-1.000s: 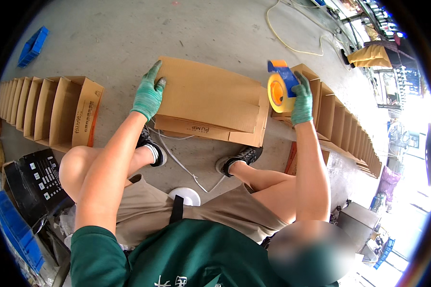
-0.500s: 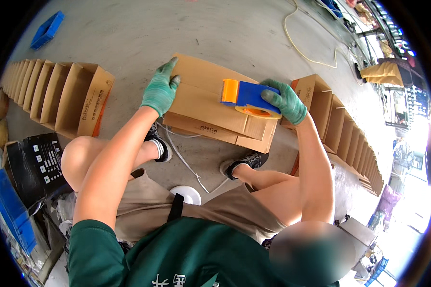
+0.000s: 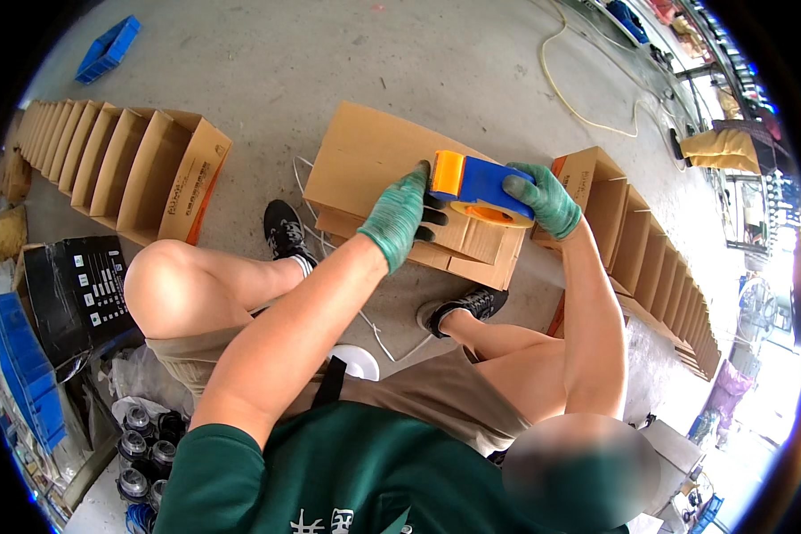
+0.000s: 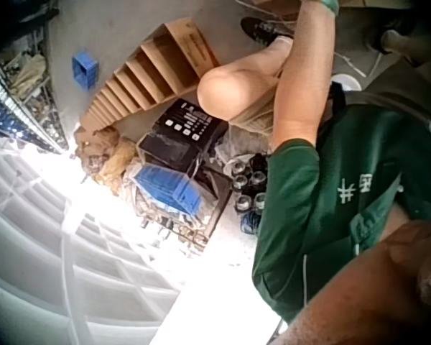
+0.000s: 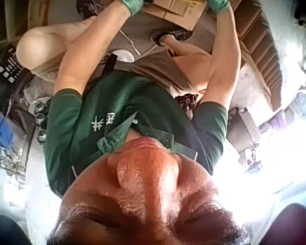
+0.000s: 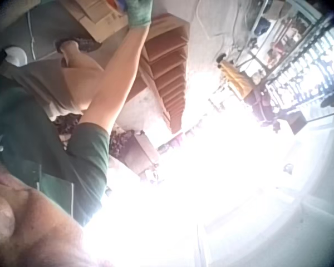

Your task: The person sits on the floor and repeatedly tapes cardboard boxes using a handheld tape dispenser. They fold the flaps of each box, apply tape to seal the seams, and then move the finished box aside to process the next one from a stack.

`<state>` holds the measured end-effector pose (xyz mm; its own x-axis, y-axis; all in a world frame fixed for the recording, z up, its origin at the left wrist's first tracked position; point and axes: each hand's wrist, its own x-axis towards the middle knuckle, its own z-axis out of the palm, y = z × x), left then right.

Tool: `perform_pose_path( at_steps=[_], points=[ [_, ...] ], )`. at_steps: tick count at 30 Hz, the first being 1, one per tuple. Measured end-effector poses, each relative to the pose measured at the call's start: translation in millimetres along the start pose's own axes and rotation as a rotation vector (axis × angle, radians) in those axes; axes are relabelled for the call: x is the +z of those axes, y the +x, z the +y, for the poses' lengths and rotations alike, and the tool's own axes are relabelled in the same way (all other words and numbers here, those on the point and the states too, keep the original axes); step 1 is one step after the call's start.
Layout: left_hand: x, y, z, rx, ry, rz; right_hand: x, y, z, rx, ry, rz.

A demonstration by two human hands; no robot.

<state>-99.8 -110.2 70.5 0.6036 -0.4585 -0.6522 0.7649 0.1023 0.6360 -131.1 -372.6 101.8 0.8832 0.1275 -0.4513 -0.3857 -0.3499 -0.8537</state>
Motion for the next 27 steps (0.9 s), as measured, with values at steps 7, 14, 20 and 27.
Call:
perform_pose_path(
  at_steps=[7,14,20,27],
  points=[
    [-17,39,-20,0.518,0.287,0.249,11,1,-22,-0.049,-0.123,-0.023],
    [-172,70,57,0.651,0.316,0.564,25,8,-52,0.036,-0.226,-0.03],
    [-187,86,51,0.485,0.168,0.482,39,22,-51,0.054,-0.283,0.074],
    [-203,111,10,0.301,0.373,0.466,43,24,-56,0.084,-0.294,0.027]
  ],
)
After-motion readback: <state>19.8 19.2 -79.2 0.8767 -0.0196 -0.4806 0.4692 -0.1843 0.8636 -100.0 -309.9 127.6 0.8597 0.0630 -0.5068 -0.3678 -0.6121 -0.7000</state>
